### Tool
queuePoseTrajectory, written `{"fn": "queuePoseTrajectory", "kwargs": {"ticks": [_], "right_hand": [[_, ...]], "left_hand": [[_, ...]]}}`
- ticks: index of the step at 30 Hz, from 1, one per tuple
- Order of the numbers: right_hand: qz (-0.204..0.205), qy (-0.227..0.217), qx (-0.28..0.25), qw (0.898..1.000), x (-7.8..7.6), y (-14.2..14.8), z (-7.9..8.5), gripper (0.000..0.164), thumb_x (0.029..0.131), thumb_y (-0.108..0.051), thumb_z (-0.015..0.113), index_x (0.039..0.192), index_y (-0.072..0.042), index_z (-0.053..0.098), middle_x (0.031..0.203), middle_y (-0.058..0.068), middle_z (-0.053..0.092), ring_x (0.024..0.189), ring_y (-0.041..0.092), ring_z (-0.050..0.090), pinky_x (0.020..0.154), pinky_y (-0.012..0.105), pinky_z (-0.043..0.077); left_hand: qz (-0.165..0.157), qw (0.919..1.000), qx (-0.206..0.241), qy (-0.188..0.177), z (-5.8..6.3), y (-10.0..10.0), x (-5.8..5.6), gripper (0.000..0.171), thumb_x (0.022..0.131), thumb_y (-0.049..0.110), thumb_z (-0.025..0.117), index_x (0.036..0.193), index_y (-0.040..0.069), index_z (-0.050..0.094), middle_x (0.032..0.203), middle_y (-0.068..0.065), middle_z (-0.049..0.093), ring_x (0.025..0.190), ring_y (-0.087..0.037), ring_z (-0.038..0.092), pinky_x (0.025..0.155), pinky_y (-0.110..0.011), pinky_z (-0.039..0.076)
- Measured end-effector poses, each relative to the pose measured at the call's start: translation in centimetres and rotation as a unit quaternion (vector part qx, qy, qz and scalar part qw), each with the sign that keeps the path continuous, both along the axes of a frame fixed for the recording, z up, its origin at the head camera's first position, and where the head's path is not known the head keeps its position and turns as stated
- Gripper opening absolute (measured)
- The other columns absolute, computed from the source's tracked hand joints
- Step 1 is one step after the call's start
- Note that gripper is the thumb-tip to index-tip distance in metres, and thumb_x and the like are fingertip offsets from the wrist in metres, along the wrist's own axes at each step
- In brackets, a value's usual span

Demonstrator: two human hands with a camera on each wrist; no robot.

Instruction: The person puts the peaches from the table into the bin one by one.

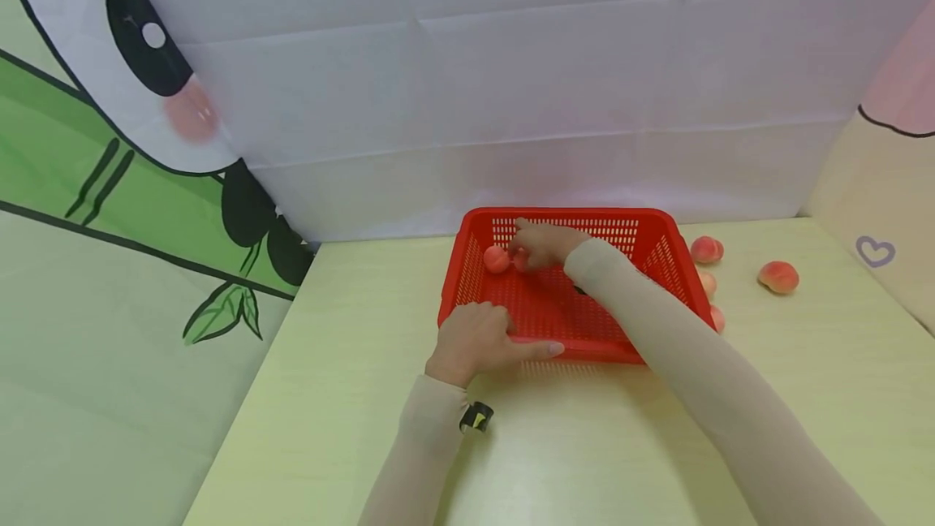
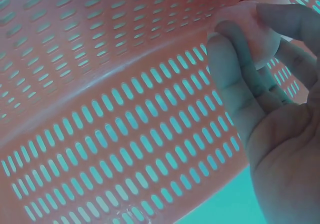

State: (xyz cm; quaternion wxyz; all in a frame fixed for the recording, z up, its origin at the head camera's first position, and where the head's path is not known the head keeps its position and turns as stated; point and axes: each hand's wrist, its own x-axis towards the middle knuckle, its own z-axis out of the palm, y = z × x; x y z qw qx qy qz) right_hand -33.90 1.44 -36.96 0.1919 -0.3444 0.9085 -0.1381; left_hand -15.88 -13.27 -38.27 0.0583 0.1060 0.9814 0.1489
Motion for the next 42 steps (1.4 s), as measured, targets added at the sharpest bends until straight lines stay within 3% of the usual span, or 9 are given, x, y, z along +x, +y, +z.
{"fn": "queuePoseTrajectory", "kwargs": {"ticks": [4,14,24,32,42], "right_hand": [[-0.007,-0.006,0.004,1.0,0.2,-0.1,0.0,0.039,0.104,-0.006,0.067,0.143,-0.01,0.068,0.177,0.019,0.014,0.161,0.039,0.022,0.124,0.057,0.031],[0.011,0.001,0.016,1.0,-0.2,-0.1,-0.6,0.042,0.105,-0.002,0.063,0.146,-0.012,0.065,0.176,0.023,0.009,0.155,0.04,0.037,0.122,0.057,0.035],[0.007,-0.003,0.005,1.0,-0.3,0.0,-1.0,0.048,0.103,0.004,0.062,0.147,-0.016,0.064,0.177,0.021,0.009,0.154,0.04,0.038,0.121,0.058,0.035],[-0.001,-0.012,-0.004,1.0,-0.2,-0.1,-1.1,0.048,0.104,0.003,0.062,0.147,-0.017,0.065,0.176,0.021,0.015,0.148,0.037,0.045,0.122,0.057,0.034],[0.0,0.012,0.008,1.0,-0.1,-0.2,-1.0,0.046,0.103,0.001,0.065,0.145,-0.019,0.067,0.175,0.02,0.021,0.145,0.037,0.049,0.121,0.056,0.037]], "left_hand": [[0.0,1.0,0.004,0.0,0.1,0.0,0.0,0.079,0.082,0.089,0.062,0.056,0.02,0.036,0.051,0.008,0.021,0.053,-0.008,0.02,0.05,-0.029,0.021],[-0.003,1.0,0.003,0.001,0.2,0.0,-0.1,0.078,0.082,0.088,0.063,0.057,0.02,0.036,0.052,0.008,0.021,0.053,-0.008,0.02,0.05,-0.029,0.022],[0.0,1.0,0.003,-0.008,0.1,0.0,-0.1,0.079,0.081,0.089,0.063,0.056,0.02,0.036,0.052,0.008,0.021,0.053,-0.008,0.021,0.051,-0.03,0.021],[-0.002,1.0,0.003,-0.006,0.1,0.0,-0.1,0.079,0.081,0.09,0.062,0.056,0.019,0.036,0.052,0.008,0.021,0.053,-0.008,0.02,0.051,-0.029,0.021],[0.001,0.9999,0.004,-0.011,0.2,0.0,-0.1,0.079,0.081,0.09,0.062,0.056,0.019,0.036,0.051,0.009,0.021,0.053,-0.008,0.02,0.051,-0.029,0.021]]}}
